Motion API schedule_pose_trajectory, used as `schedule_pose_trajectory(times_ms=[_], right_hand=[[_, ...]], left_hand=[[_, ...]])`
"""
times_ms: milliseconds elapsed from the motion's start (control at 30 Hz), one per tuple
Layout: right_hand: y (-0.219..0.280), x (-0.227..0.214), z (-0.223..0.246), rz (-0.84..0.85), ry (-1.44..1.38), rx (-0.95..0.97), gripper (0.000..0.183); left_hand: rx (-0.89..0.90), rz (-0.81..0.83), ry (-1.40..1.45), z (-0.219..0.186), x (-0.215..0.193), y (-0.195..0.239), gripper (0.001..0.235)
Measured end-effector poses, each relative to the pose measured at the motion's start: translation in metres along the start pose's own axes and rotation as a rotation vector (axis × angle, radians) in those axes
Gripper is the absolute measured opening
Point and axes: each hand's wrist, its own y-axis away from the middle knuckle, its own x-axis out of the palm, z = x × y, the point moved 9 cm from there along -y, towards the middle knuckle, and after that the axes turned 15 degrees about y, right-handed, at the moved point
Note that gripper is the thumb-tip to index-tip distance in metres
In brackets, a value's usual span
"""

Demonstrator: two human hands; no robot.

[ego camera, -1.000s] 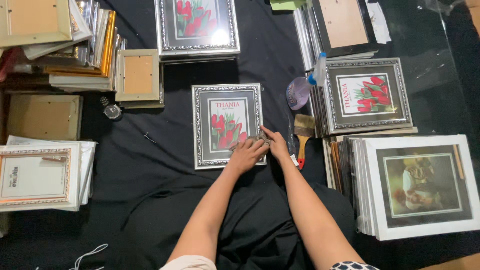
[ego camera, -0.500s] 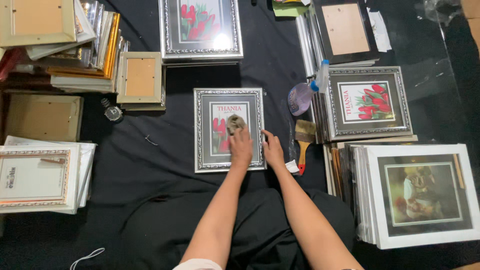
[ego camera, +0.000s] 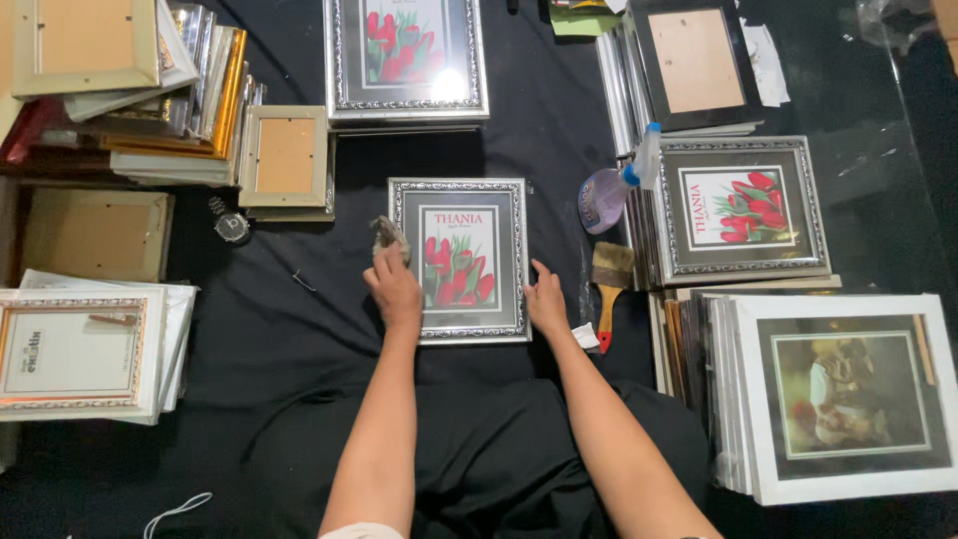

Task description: The person wipes the glass and frame of a silver picture frame with a cloth, then flips it over to wipe the back. The person handles the frame one at a time, cleaning both sides before setting it aside.

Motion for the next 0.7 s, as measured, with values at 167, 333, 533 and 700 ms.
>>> schedule_pose_trajectory(times_ms=[167, 333, 533, 700], right_hand=[[0.002, -0.002, 0.006, 0.081, 0.031, -0.014, 0.065], [-0.008, 0.027, -0.019, 0.178, 0.151, 0.015, 0.066], [0.01, -0.004, 0.008, 0.231, 0.097, 0.049, 0.069], [0.013, -0.012, 0.02, 0.235, 0.149, 0.097, 0.068]], left_hand=[[0.222, 0.154, 0.225, -0.113, 0.078, 0.026, 0.027], [0.304, 0.324, 0.312, -0.181, 0.11, 0.034, 0.053], [0.337, 0.176, 0.186, -0.084, 0.054, -0.009, 0.028], [0.037, 0.01, -0.041, -0.009, 0.034, -0.024, 0.038]])
